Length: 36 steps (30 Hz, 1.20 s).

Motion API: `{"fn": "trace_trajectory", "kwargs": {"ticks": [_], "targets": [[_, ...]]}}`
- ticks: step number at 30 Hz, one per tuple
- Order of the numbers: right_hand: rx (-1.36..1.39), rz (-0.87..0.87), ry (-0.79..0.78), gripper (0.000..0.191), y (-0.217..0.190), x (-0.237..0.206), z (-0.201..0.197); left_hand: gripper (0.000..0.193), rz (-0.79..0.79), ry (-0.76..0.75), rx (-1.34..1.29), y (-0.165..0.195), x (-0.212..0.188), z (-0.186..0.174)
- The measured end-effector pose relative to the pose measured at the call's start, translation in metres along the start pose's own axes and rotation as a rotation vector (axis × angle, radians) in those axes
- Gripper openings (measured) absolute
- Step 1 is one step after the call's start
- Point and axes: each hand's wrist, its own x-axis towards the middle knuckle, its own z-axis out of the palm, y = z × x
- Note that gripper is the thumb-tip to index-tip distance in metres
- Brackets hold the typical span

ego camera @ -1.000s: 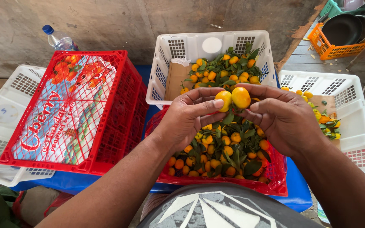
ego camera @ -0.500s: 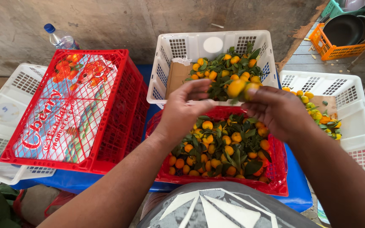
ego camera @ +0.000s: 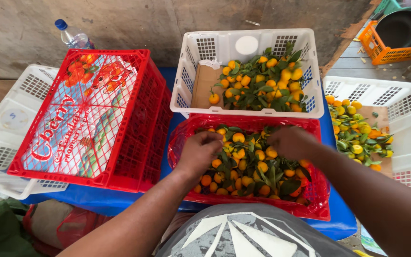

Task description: The person picks small citrus fruits from a red bag, removes leaves and stems by hand, and places the cleaned fruit into a white crate. The process is repeated continuously throughout the clip.

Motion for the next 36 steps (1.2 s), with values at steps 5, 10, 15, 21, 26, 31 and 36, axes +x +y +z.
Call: {"fn": "trace_trajectory", "kwargs": {"ticks": [5,10,15,21,26,31,36], "targets": [[-0.257,0.012,-0.154,0.053,-0.014,0.011,0.035,0.03,0.0,-0.042,0.066,-0.003,-0.001,0.007],[-0.034,0.085,-0.109,0.051,-0.02,0.007,0.012,0.031,0.005,-0.052,0.048,0.002,-0.001,0.006],[1.165,-0.023,-0.029,0.055,-0.026,-0.022,-0.026,0.039,0.104,-0.084,0.051,0.022,-0.004,0.014],[1.817,-0.249,-0.036,0.042,-0.047,-0.071,-0.063,0.06,0.618,-0.173,0.268,0.082,-0.019,0.035],[1.899,-0.362,-0.024,0.04,-0.066,-0.101,-0.089,0.052,0.713,-0.254,0.359,0.121,-0.034,0.04],[1.712,-0.5,0.206,0.043,-0.087,-0.124,-0.108,0.047,0.729,-0.291,0.151,0.127,-0.039,0.042],[1.132,-0.426,0.513,0.049,-0.106,-0.138,-0.119,0.041,0.281,-0.402,-0.21,0.119,-0.04,0.045]]}}
